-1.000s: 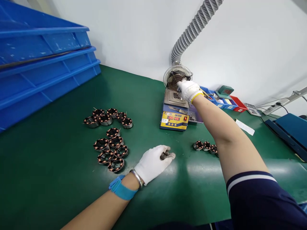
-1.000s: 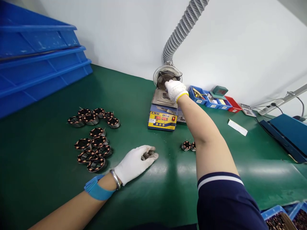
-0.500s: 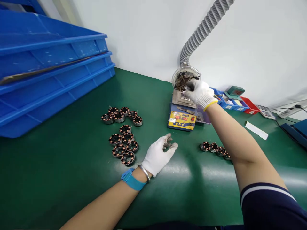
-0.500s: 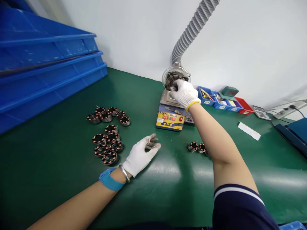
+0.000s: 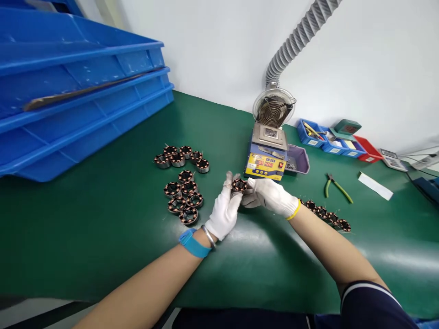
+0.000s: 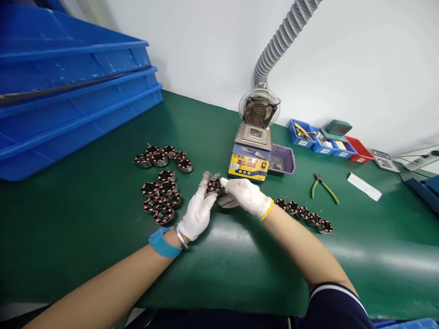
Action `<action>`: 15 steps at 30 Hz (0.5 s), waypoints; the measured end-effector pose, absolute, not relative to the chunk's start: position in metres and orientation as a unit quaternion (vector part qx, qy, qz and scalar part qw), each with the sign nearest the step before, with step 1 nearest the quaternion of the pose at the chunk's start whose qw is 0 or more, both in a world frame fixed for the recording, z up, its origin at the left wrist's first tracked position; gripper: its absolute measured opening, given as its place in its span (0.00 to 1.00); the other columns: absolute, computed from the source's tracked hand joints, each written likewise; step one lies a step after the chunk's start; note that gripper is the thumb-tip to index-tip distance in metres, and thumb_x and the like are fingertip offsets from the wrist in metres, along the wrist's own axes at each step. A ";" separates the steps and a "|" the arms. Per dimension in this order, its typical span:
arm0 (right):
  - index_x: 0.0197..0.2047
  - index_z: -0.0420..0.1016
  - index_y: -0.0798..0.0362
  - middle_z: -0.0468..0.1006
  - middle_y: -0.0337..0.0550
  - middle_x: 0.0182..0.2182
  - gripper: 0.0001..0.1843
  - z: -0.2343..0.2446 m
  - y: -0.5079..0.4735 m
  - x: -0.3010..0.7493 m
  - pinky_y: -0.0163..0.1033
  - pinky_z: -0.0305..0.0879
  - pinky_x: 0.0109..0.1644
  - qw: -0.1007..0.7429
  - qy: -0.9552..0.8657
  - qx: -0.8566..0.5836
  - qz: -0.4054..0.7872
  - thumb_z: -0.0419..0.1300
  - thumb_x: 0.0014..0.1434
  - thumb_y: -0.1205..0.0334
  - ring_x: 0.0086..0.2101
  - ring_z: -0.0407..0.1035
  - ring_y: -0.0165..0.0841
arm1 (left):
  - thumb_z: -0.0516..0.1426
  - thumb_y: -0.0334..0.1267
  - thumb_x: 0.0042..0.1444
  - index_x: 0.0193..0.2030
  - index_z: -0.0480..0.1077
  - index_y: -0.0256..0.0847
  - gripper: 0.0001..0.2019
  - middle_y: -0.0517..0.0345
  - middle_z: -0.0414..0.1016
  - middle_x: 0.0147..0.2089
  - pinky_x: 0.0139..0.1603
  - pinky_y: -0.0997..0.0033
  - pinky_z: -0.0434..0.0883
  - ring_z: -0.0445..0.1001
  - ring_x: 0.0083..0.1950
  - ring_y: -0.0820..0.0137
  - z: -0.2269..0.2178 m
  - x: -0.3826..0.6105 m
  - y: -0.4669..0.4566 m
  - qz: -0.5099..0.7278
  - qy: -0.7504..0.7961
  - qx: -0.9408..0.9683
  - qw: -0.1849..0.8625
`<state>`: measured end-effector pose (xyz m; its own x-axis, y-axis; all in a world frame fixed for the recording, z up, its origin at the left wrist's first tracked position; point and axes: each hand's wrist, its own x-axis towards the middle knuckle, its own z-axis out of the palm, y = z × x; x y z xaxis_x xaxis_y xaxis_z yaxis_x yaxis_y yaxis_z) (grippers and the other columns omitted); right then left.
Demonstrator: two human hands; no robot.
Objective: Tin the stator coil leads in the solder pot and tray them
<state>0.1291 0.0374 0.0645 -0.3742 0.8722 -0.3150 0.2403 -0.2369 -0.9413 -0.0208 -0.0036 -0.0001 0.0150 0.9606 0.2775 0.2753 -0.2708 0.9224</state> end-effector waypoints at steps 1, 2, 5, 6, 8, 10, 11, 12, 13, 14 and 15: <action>0.30 0.71 0.53 0.74 0.38 0.20 0.20 0.066 0.039 0.131 0.39 0.76 0.35 0.236 -0.530 -0.493 0.649 0.65 0.51 0.43 0.25 0.74 0.31 | 0.43 0.45 0.65 0.72 0.41 0.33 0.32 0.45 0.52 0.72 0.71 0.65 0.53 0.52 0.72 0.66 -0.001 -0.021 -0.004 0.498 0.470 0.637 0.353; 0.29 0.70 0.53 0.74 0.38 0.20 0.19 0.067 0.041 0.133 0.37 0.75 0.34 0.217 -0.507 -0.489 0.675 0.67 0.50 0.45 0.24 0.73 0.30 | 0.43 0.45 0.65 0.72 0.40 0.33 0.32 0.46 0.52 0.72 0.71 0.65 0.53 0.53 0.72 0.67 -0.002 -0.020 -0.004 0.495 0.452 0.650 0.359; 0.36 0.72 0.54 0.77 0.38 0.23 0.17 0.072 0.050 0.139 0.36 0.75 0.33 0.222 -0.495 -0.509 0.669 0.70 0.47 0.55 0.24 0.73 0.29 | 0.45 0.45 0.64 0.72 0.42 0.34 0.32 0.45 0.55 0.70 0.69 0.63 0.58 0.57 0.70 0.64 -0.003 -0.018 -0.004 0.469 0.458 0.675 0.339; 0.41 0.72 0.54 0.78 0.38 0.25 0.19 0.076 0.055 0.142 0.37 0.76 0.33 0.239 -0.503 -0.522 0.646 0.70 0.47 0.57 0.25 0.74 0.30 | 0.46 0.46 0.64 0.71 0.44 0.34 0.33 0.43 0.56 0.70 0.68 0.61 0.59 0.59 0.69 0.62 -0.002 -0.017 -0.004 0.457 0.479 0.682 0.313; 0.48 0.72 0.52 0.79 0.39 0.29 0.24 0.088 0.072 0.151 0.40 0.76 0.36 0.290 -0.537 -0.546 0.574 0.68 0.48 0.59 0.27 0.74 0.31 | 0.49 0.48 0.62 0.70 0.50 0.32 0.33 0.39 0.60 0.67 0.65 0.56 0.62 0.62 0.66 0.57 0.001 -0.015 -0.002 0.424 0.531 0.695 0.235; 0.51 0.72 0.51 0.80 0.40 0.35 0.24 0.104 0.100 0.164 0.41 0.75 0.41 0.353 -0.583 -0.569 0.460 0.66 0.49 0.59 0.31 0.75 0.31 | 0.52 0.49 0.59 0.66 0.57 0.31 0.32 0.37 0.61 0.66 0.64 0.51 0.62 0.64 0.64 0.52 0.006 -0.014 -0.001 0.374 0.576 0.712 0.147; 0.50 0.73 0.51 0.80 0.40 0.38 0.23 0.112 0.116 0.171 0.42 0.74 0.44 0.372 -0.607 -0.584 0.391 0.65 0.49 0.59 0.34 0.75 0.32 | 0.53 0.49 0.58 0.64 0.60 0.31 0.32 0.37 0.61 0.67 0.63 0.49 0.61 0.63 0.64 0.50 0.008 -0.013 -0.001 0.345 0.593 0.720 0.108; 0.49 0.74 0.52 0.80 0.41 0.39 0.21 0.119 0.134 0.179 0.42 0.73 0.46 0.381 -0.626 -0.601 0.319 0.64 0.49 0.59 0.36 0.75 0.33 | 0.53 0.49 0.57 0.63 0.62 0.32 0.31 0.37 0.60 0.67 0.63 0.47 0.59 0.62 0.64 0.49 0.010 -0.012 -0.001 0.316 0.606 0.726 0.076; 0.47 0.75 0.52 0.80 0.41 0.39 0.20 0.125 0.151 0.186 0.43 0.71 0.48 0.377 -0.641 -0.619 0.251 0.63 0.49 0.58 0.38 0.74 0.35 | 0.53 0.50 0.56 0.62 0.63 0.33 0.30 0.37 0.59 0.68 0.64 0.45 0.58 0.61 0.65 0.48 0.011 -0.011 -0.001 0.289 0.615 0.731 0.052; 0.46 0.76 0.52 0.80 0.41 0.38 0.19 0.130 0.167 0.192 0.45 0.70 0.50 0.367 -0.651 -0.636 0.192 0.62 0.49 0.58 0.39 0.74 0.36 | 0.54 0.50 0.55 0.62 0.64 0.34 0.30 0.37 0.58 0.68 0.64 0.43 0.56 0.60 0.65 0.47 0.012 -0.011 -0.002 0.267 0.623 0.734 0.037; 0.44 0.77 0.52 0.80 0.41 0.37 0.18 0.132 0.182 0.197 0.45 0.69 0.50 0.353 -0.659 -0.648 0.143 0.62 0.49 0.57 0.40 0.74 0.37 | 0.53 0.50 0.55 0.62 0.64 0.34 0.30 0.37 0.57 0.68 0.64 0.42 0.55 0.59 0.66 0.47 0.012 -0.010 -0.003 0.250 0.628 0.737 0.027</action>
